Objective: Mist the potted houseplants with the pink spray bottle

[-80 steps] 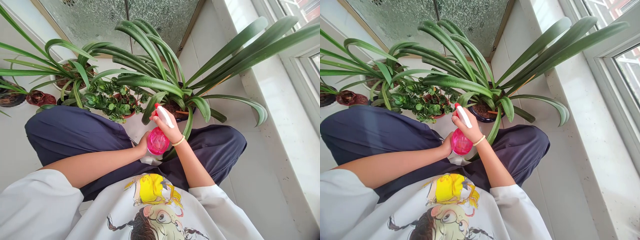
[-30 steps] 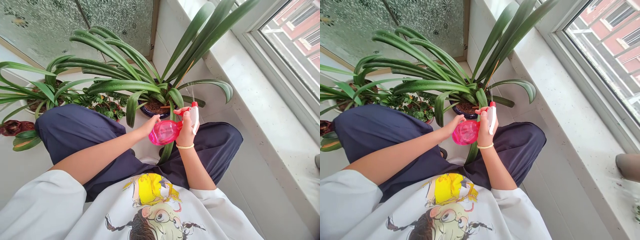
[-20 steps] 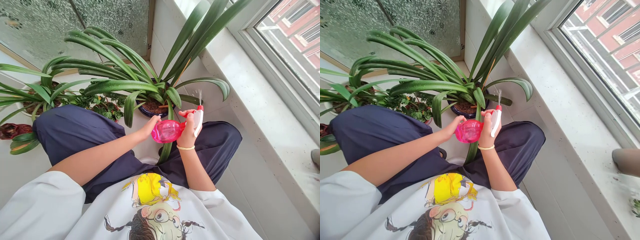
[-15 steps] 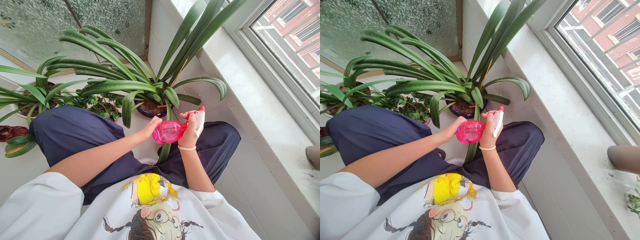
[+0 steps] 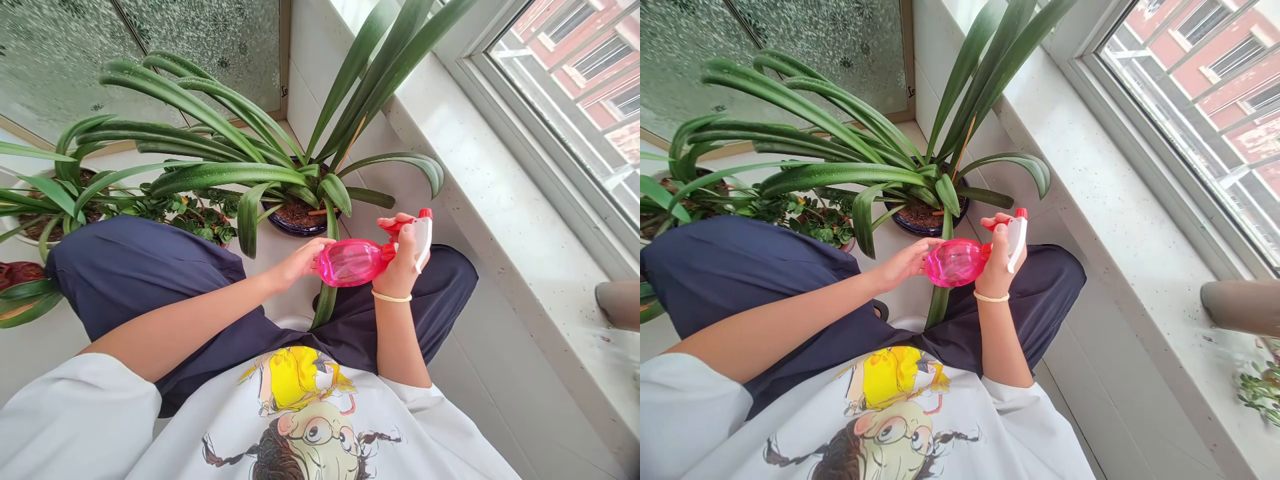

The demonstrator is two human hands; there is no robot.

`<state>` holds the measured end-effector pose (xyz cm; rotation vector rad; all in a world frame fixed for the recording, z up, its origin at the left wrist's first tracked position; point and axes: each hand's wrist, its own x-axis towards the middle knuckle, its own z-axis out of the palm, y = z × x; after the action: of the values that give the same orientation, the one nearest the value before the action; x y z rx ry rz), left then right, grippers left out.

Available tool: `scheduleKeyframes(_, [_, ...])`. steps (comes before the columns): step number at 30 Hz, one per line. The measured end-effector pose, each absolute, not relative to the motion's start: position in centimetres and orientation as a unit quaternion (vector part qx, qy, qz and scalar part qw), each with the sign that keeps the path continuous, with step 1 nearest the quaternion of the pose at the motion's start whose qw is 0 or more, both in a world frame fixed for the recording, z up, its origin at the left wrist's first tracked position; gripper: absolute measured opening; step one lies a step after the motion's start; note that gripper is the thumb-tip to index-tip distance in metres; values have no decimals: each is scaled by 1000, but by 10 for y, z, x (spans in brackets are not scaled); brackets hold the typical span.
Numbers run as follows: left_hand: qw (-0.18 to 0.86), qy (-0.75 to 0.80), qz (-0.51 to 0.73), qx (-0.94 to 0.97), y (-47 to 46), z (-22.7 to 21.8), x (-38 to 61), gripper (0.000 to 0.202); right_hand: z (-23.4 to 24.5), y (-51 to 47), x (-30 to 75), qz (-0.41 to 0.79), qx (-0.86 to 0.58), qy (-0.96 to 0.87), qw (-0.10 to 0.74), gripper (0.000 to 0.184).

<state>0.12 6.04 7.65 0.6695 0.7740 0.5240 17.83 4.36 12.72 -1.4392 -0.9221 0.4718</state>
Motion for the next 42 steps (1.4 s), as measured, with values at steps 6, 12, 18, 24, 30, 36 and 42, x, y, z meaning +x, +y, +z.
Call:
scheduleKeyframes(6, [857, 317, 239, 329, 59, 73, 1, 57, 135, 47, 190, 215, -616, -378, 657, 20])
scheduleKeyframes(12, [840, 329, 202, 382, 52, 71, 1, 62, 130, 58, 200, 191, -622, -391, 651, 19])
scheduleKeyframes(18, [852, 307, 166, 389, 46, 76, 0, 68, 141, 61, 213, 219, -644, -370, 633, 19])
scheduleKeyframes(24, [829, 308, 195, 424, 44, 69, -5, 56, 151, 60, 224, 182, -658, -358, 637, 23])
scheduleKeyframes(30, [693, 438, 338, 462, 74, 72, 78, 25, 163, 48, 218, 104, -678, -396, 611, 23])
scheduleKeyframes(36, [742, 377, 416, 366, 159, 121, 184, 18, 197, 22, 217, 14, -652, -431, 623, 13])
scheduleKeyframes(42, [799, 362, 398, 270, 183, 140, 195, 16, 207, 2, 239, 40, -690, -386, 611, 17])
